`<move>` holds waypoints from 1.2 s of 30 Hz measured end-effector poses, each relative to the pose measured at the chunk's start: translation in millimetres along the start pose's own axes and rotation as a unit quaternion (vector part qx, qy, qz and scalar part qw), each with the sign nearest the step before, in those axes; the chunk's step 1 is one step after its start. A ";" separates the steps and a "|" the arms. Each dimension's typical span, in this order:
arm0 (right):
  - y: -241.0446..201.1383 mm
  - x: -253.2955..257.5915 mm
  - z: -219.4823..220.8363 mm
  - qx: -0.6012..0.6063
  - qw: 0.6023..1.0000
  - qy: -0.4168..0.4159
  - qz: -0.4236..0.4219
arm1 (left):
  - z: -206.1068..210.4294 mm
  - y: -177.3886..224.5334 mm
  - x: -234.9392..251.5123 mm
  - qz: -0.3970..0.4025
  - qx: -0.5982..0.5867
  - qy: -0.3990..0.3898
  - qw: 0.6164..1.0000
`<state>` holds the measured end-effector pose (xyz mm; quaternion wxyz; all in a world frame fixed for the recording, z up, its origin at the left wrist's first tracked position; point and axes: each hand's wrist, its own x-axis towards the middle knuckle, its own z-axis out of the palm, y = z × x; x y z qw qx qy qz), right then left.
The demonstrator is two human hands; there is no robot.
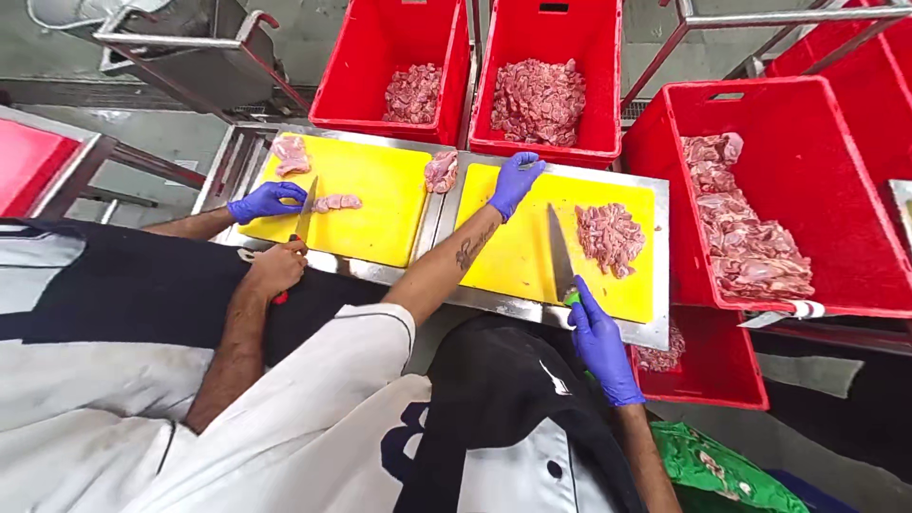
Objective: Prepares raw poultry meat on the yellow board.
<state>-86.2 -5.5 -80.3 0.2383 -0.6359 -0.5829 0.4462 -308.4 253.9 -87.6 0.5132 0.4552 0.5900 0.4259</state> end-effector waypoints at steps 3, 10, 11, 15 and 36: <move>-1.1 7.4 18.9 -0.103 0.982 -0.145 -0.063 | 1.0 5.6 -26.7 0.058 -0.024 0.017 0.998; 39.3 22.2 -30.3 -0.128 0.992 -0.010 0.020 | -58.4 5.1 -53.2 0.116 0.030 0.023 0.993; 41.1 25.0 -41.8 -0.141 0.989 0.022 0.030 | -64.2 -2.0 -56.6 0.113 0.020 0.026 0.993; 24.0 16.1 -78.8 -0.182 0.981 0.071 0.006 | -58.3 -21.0 -73.6 0.081 0.035 0.012 0.996; 38.9 78.3 -98.2 -0.340 0.934 -0.020 -0.104 | -20.6 -52.7 -79.7 0.170 0.158 -0.021 0.972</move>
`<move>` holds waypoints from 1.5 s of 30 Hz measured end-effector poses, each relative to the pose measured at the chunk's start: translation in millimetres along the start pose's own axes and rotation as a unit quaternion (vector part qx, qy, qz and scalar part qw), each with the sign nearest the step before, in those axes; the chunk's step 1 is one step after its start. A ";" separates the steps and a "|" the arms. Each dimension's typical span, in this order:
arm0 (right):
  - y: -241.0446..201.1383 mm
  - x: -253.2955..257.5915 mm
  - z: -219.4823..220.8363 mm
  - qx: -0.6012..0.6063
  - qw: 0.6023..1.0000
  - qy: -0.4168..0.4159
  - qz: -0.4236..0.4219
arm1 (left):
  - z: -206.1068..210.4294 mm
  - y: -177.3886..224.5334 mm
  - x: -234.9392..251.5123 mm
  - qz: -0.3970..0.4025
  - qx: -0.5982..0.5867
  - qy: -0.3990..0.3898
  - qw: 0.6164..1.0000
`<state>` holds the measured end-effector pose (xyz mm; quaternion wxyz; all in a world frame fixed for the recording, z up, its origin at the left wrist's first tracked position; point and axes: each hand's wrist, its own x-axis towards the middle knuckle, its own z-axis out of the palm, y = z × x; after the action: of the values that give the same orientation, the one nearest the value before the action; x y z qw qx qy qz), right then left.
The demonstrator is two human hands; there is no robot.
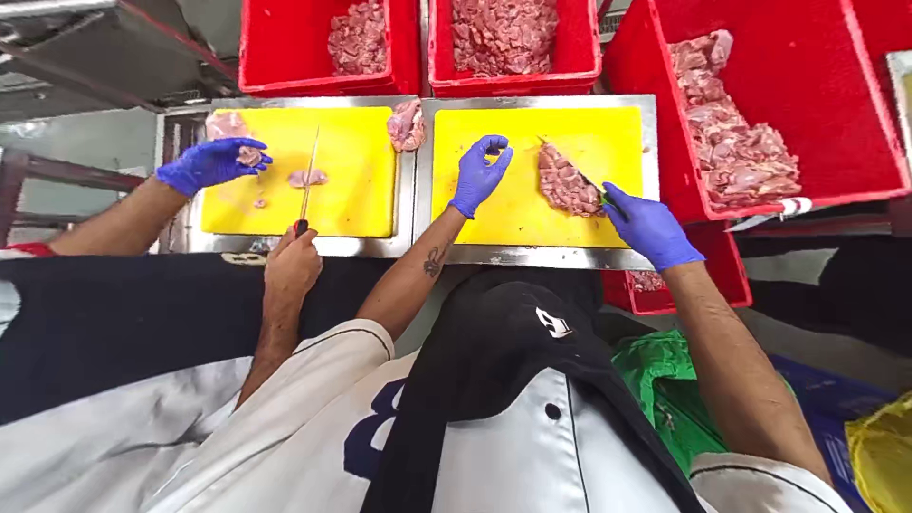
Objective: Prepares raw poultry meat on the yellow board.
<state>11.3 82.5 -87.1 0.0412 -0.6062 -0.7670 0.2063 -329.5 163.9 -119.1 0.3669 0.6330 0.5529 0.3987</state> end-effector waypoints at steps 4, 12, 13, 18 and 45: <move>-3.7 -37.7 -4.1 0.096 0.991 0.080 0.046 | 40.7 0.2 1.4 0.037 0.064 -0.024 0.997; -48.4 -111.2 34.4 -0.022 0.949 0.045 0.310 | 118.8 13.3 5.0 0.122 0.183 -0.116 0.969; -61.9 -109.0 43.0 -0.017 0.948 0.043 0.315 | 122.7 13.5 1.0 0.133 0.183 -0.114 0.967; -119.5 -85.0 70.9 0.033 0.958 0.077 0.274 | 131.0 21.9 -14.3 0.120 0.169 -0.098 0.973; -85.2 -105.0 39.4 0.323 0.914 0.203 0.137 | 182.5 103.3 -31.4 0.130 -0.249 0.142 0.949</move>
<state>-51.4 -42.8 -72.1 0.3612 -0.6882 -0.5426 0.3187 -123.4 116.0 -104.0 0.3756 0.5242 0.3955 0.6539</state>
